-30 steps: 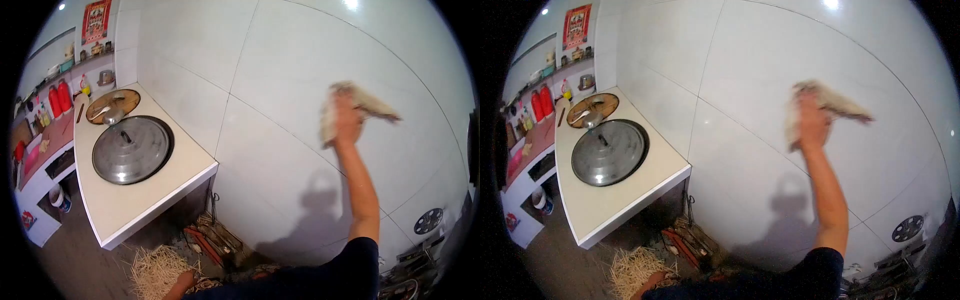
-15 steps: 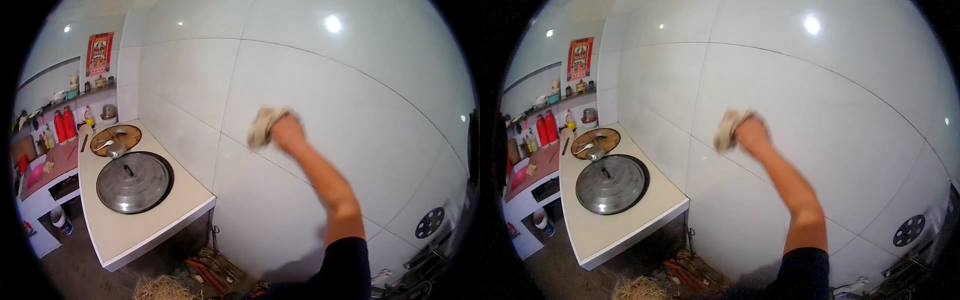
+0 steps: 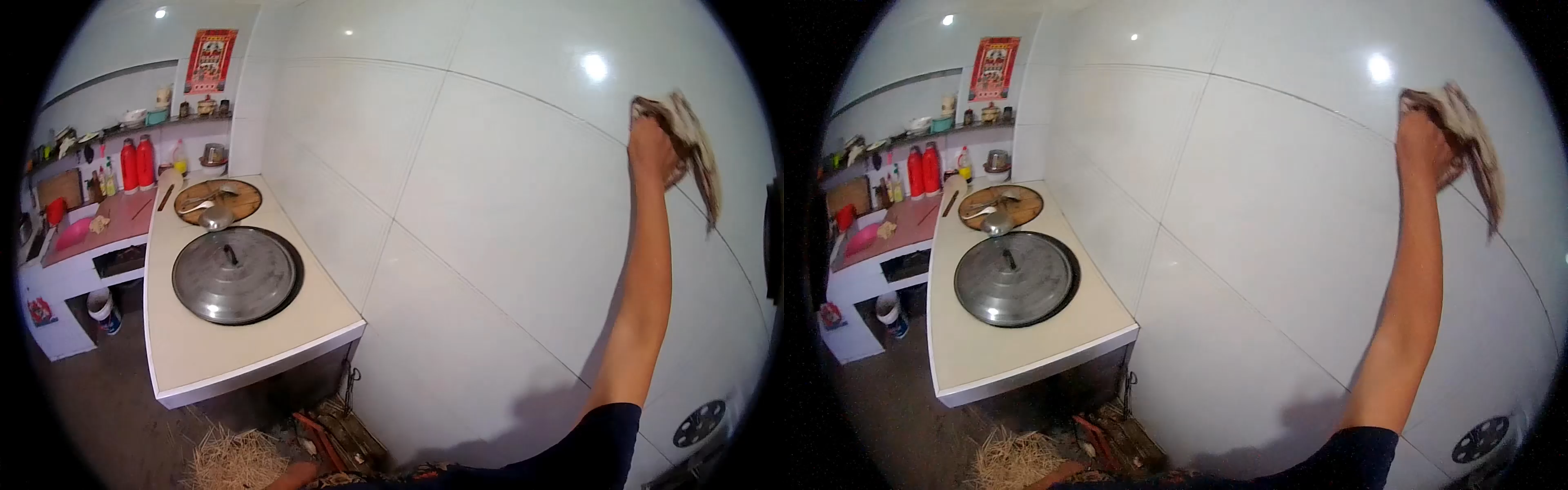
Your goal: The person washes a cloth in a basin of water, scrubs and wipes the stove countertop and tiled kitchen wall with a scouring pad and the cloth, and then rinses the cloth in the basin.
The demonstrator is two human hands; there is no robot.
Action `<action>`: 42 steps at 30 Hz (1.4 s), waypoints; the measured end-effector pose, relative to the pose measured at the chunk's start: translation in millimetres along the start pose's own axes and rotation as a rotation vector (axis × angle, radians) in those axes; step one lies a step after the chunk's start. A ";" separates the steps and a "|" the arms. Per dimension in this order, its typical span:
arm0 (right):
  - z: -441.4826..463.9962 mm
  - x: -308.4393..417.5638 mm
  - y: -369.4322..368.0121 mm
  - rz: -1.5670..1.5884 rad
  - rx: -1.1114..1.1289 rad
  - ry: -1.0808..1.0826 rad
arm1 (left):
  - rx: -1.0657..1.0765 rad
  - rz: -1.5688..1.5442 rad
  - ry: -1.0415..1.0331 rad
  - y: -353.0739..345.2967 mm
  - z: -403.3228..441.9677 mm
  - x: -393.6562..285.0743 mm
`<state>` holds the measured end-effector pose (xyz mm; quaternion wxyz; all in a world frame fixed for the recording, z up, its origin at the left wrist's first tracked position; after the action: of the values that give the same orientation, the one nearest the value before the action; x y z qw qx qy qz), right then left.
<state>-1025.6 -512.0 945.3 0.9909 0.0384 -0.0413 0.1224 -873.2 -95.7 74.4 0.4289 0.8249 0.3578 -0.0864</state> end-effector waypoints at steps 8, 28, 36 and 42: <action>-137.5 221.4 -138.5 0.922 0.298 0.396 | -0.078 -0.167 0.099 -88.5 -68.4 -14.5; -691.2 379.1 18.0 1.452 1.859 0.641 | -0.235 -0.870 0.905 -275.5 -236.4 -135.2; -718.9 430.9 145.5 1.619 1.682 0.675 | -0.287 -1.129 1.055 -333.7 -286.9 -168.3; -821.0 447.5 188.0 1.437 1.740 0.969 | -0.380 -1.185 1.022 -380.1 -337.2 -123.3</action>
<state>-579.8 -152.2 182.8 0.2550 0.6059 0.4149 0.6291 -1271.1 243.0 92.4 0.2280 0.3486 0.8965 0.1508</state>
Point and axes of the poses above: each hand's wrist, its own z-axis towards the middle knuckle, its own y-axis out of the back of the hand, x = y × z, the point moved 2 cm from there along z, towards the middle knuckle, and after that the axes turned 5 degrees about -y, right-handed, at the moved point
